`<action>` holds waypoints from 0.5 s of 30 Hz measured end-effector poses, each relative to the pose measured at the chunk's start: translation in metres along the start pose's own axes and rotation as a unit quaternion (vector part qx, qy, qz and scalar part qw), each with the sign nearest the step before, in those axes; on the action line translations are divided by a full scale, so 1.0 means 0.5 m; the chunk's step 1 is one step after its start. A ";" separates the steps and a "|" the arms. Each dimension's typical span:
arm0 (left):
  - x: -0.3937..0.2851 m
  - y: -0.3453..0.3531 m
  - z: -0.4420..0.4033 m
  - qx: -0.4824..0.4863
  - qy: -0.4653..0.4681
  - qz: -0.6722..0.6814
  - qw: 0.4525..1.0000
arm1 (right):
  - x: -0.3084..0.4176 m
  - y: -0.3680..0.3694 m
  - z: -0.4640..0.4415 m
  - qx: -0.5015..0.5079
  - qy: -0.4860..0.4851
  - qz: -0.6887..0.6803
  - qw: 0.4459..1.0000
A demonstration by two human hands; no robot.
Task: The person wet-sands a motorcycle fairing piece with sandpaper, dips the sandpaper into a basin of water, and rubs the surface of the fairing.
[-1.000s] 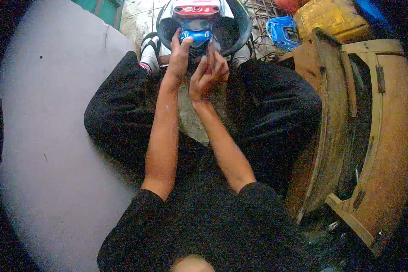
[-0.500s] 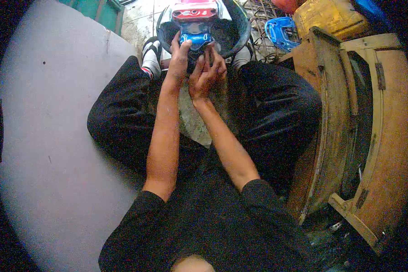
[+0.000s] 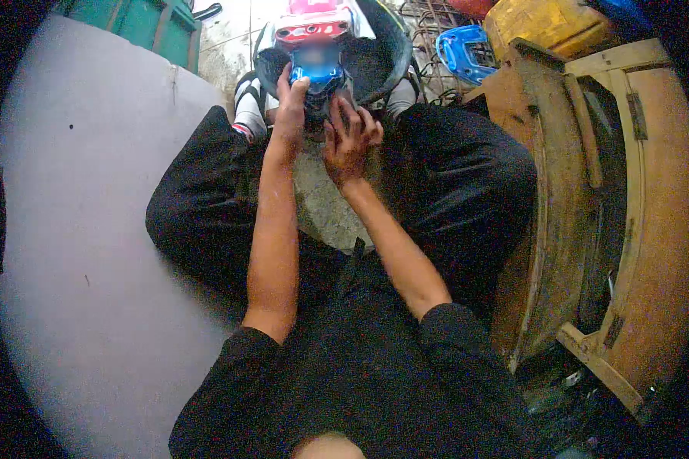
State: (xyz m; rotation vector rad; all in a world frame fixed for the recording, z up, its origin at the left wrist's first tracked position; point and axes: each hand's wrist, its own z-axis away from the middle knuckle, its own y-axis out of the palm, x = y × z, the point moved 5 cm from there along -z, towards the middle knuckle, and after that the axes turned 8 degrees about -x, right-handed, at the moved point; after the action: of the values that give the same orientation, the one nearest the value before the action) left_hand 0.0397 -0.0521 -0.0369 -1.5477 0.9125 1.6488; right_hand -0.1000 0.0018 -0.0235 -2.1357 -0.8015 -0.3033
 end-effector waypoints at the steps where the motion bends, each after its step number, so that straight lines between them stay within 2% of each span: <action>1: 0.005 0.000 -0.002 0.002 0.004 0.010 1.000 | -0.007 0.000 0.002 -0.011 0.039 -0.006 0.999; 2: 0.011 -0.005 -0.003 0.001 0.008 0.018 1.000 | -0.012 0.002 0.007 -0.019 0.078 -0.014 0.997; 4: -0.004 -0.014 0.013 -0.009 -0.016 -0.002 1.000 | 0.003 -0.004 0.010 -0.019 0.091 -0.022 0.995; 6: -0.018 -0.008 0.011 -0.008 -0.005 -0.022 1.000 | 0.032 -0.011 0.017 0.024 0.005 0.005 1.000; 8: -0.025 -0.002 0.013 -0.002 -0.015 -0.007 1.000 | 0.031 -0.017 0.014 0.021 -0.006 0.032 0.999; 11: -0.012 -0.006 0.006 0.005 -0.006 -0.014 1.000 | 0.017 -0.014 0.004 -0.017 0.068 0.055 0.996; 14: -0.015 -0.005 0.013 0.001 -0.021 0.007 1.000 | 0.015 -0.009 -0.013 -0.039 0.087 0.015 0.995; 15: -0.015 -0.005 0.012 -0.001 -0.023 0.005 1.000 | 0.016 -0.011 -0.010 -0.034 0.055 0.047 0.997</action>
State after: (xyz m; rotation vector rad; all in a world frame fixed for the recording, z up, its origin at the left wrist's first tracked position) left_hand 0.0388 -0.0458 -0.0292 -1.5032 0.8963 1.6868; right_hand -0.0969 0.0042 -0.0132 -2.1917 -0.6339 -0.4009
